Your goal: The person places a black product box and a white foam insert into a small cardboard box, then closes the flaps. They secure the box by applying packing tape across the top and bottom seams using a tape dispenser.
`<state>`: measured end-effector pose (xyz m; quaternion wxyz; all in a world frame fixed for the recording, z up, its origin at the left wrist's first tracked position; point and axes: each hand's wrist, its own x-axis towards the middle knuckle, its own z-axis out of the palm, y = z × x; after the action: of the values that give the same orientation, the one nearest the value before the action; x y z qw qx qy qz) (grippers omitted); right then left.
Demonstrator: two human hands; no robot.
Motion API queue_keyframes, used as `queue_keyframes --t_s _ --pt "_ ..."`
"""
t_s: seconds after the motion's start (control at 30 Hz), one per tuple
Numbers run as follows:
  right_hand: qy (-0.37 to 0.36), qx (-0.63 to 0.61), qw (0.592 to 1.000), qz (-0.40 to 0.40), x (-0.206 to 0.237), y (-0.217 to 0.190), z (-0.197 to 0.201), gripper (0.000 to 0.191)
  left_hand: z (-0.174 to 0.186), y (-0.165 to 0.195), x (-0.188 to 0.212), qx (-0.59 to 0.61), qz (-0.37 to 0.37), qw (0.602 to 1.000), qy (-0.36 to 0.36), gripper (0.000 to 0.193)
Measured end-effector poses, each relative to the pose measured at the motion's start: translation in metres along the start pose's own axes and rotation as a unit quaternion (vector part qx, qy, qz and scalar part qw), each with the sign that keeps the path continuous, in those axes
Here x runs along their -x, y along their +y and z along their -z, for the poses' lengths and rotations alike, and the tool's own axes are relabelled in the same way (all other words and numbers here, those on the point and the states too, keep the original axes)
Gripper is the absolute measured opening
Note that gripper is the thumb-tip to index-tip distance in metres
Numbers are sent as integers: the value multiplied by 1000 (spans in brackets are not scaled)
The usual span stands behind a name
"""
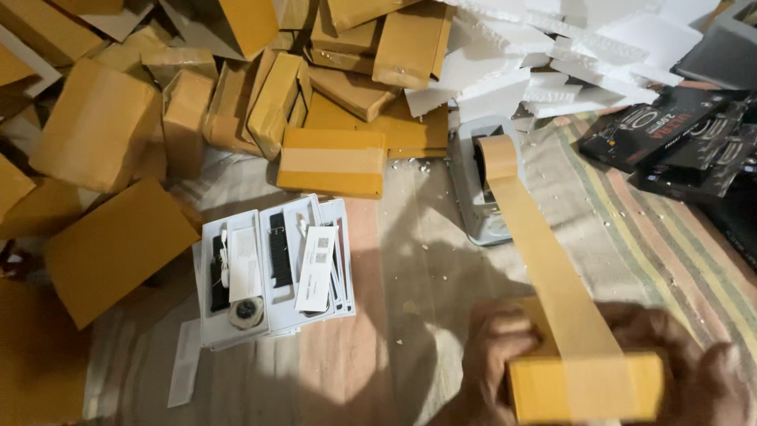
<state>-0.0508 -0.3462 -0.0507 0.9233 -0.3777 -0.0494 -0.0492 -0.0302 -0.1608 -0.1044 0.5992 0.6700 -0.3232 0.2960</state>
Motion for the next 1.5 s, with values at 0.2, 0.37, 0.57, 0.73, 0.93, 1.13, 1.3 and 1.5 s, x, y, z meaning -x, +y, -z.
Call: queue_keyframes --t_s 0.2,0.37,0.57,0.73,0.93,1.13,1.3,1.5 --pt "146 277 931 -186 10 -35 5 51 -49 -10 50 275 419 843 198 49" --pt "272 235 836 -414 -11 -40 34 50 -29 18 59 273 560 740 254 50" --pt "183 244 846 -437 -14 -40 36 58 2 36 -4 420 640 599 233 66" --pt "192 357 811 -423 -47 -27 49 66 -2 37 -48 384 588 685 195 70" --pt "193 413 786 -417 -36 -19 76 71 -10 -12 -57 183 608 760 138 64" --pt "151 356 848 -361 -34 -21 83 75 -21 -23 -54 134 573 802 102 72" --pt "215 373 815 -389 -35 -29 86 72 -25 -11 -63 151 613 771 87 73" --pt "186 328 843 -384 -34 -41 83 71 -18 1 -65 172 637 747 83 67"
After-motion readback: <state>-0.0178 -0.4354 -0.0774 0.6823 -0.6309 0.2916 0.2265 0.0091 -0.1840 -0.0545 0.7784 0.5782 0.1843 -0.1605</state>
